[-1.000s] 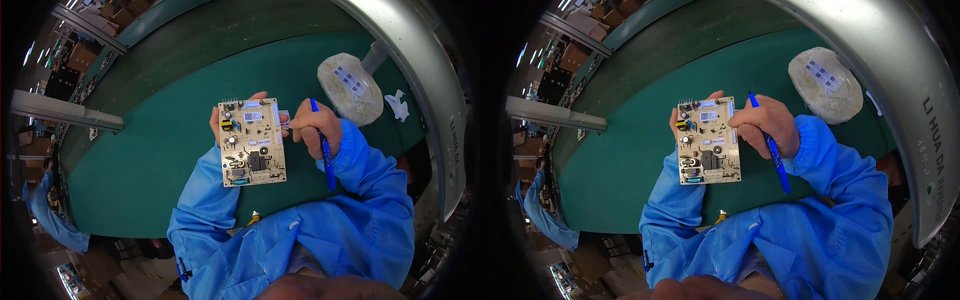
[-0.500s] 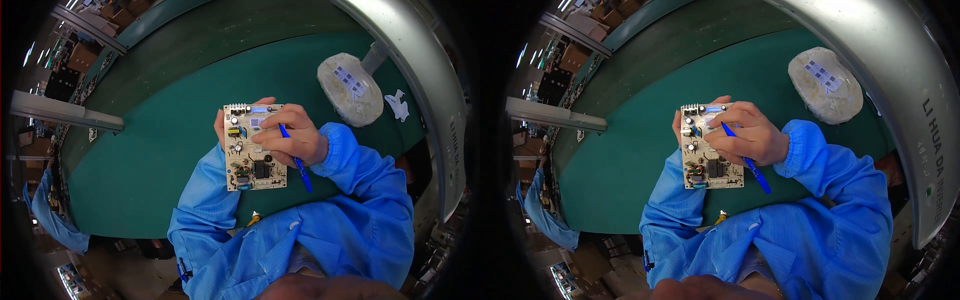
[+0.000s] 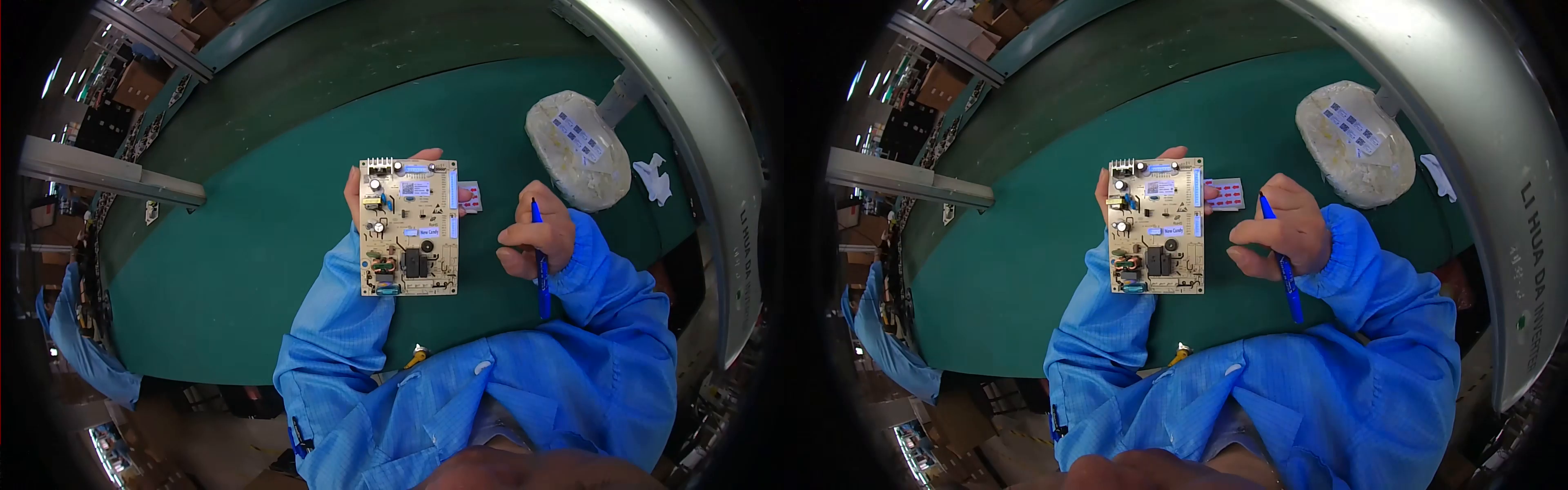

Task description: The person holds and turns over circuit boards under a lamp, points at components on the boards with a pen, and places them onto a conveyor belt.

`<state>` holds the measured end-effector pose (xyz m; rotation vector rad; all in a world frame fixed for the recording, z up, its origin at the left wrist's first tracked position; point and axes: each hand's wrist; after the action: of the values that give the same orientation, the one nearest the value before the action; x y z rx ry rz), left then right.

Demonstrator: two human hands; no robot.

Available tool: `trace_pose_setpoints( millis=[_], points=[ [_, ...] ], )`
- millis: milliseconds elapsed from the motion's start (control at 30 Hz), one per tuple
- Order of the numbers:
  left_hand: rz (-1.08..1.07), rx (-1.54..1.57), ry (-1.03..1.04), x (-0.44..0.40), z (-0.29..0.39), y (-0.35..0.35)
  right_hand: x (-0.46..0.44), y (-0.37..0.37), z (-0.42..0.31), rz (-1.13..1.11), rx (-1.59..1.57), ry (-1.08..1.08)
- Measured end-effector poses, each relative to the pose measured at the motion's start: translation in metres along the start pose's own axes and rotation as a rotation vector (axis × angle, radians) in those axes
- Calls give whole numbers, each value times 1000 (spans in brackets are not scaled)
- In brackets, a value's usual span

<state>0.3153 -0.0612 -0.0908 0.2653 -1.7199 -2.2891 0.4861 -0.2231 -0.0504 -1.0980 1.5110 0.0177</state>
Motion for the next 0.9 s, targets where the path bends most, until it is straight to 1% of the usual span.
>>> trace_pose_setpoints(
  millis=[100, 133, 200, 267, 333, 467, 533, 633, 800, 900],
  points=[
    [149, -103, 86, -1, 0, 5, 13, 9, -1, -25, -24, 15],
    [152, -99, 89, 0, 0, 3, 16, 15, -2, -20, -35, -11],
    [-19, -79, 55, 0, 3, 0, 22, 24, -4, -20, -33, -64],
    [-17, -32, 44, -1, 3, 3, 24, 35, -6, 9, -34, -71],
    [19, -71, 66, -2, 2, 2, 24, 40, -9, 37, -33, -72],
    [-48, -62, 32, -2, 2, 3, 26, 44, -12, 40, -78, -82],
    [-52, -11, 36, -4, -1, 5, 28, 45, -13, 42, -95, -89],
    [-4, -18, 55, -5, -1, 2, 29, 47, -13, 48, -107, -86],
    [-70, 126, 50, -4, -5, 0, 30, 41, -9, 15, -63, -33],
    [-108, 104, 45, -4, -6, -4, 31, 39, -6, 8, -56, -10]
  ],
)
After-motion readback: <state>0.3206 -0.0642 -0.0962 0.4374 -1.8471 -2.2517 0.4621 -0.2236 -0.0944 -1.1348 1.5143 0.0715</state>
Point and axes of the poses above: each hand's wrist, its own x-axis away from the middle knuckle, its own y-axis out of the palm, z = x × y, and after that the axes turned 7 degrees about x, right-handed
